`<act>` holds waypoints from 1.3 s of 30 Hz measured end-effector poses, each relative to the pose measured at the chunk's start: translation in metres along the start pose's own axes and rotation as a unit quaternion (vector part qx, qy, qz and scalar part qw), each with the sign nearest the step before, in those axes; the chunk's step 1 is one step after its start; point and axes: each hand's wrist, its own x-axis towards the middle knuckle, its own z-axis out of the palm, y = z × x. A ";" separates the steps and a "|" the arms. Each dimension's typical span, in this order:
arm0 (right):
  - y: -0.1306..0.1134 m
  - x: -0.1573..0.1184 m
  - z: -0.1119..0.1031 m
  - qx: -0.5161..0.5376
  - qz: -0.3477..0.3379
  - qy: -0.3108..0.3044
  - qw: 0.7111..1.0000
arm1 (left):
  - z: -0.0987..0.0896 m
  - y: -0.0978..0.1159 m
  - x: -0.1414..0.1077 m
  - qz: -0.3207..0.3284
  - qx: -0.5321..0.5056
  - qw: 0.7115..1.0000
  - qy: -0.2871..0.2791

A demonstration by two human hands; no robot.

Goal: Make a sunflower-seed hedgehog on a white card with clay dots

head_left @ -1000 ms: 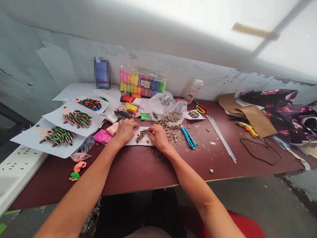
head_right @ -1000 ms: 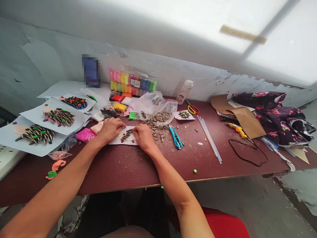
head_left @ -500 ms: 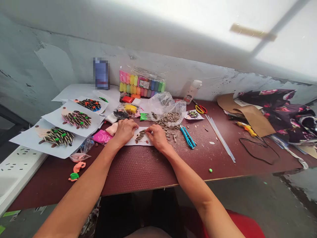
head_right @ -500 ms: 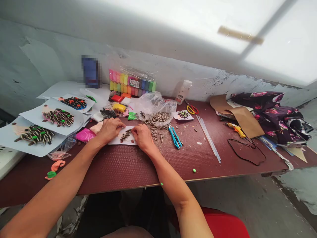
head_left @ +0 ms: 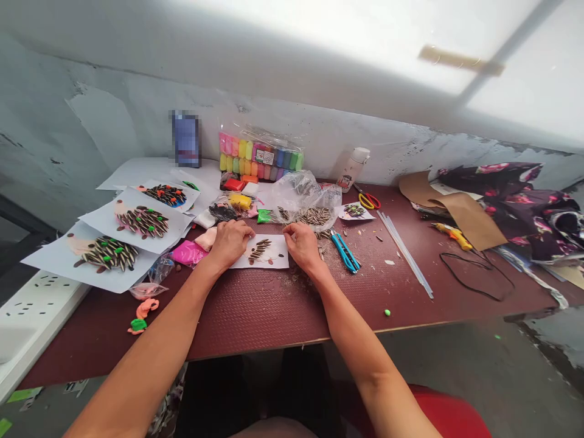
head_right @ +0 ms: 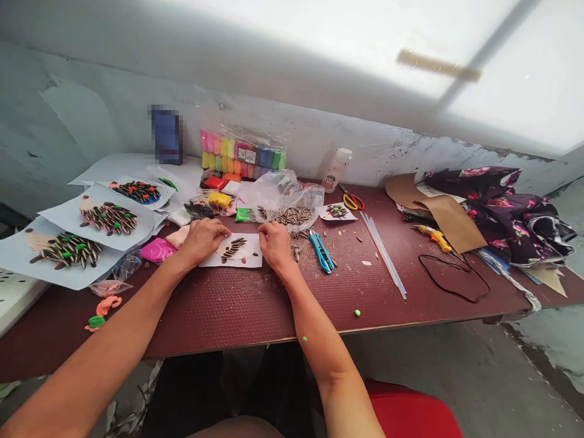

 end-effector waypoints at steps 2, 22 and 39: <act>0.005 0.001 -0.003 -0.016 0.014 0.004 1.000 | 0.000 0.000 0.000 0.004 0.003 1.000 0.002; 0.027 0.009 -0.015 -0.097 0.072 -0.019 0.992 | -0.004 -0.009 0.024 0.012 0.015 0.999 -0.045; 0.004 0.029 -0.014 -0.319 0.012 -0.141 0.937 | -0.004 0.002 0.016 0.023 0.067 0.997 -0.038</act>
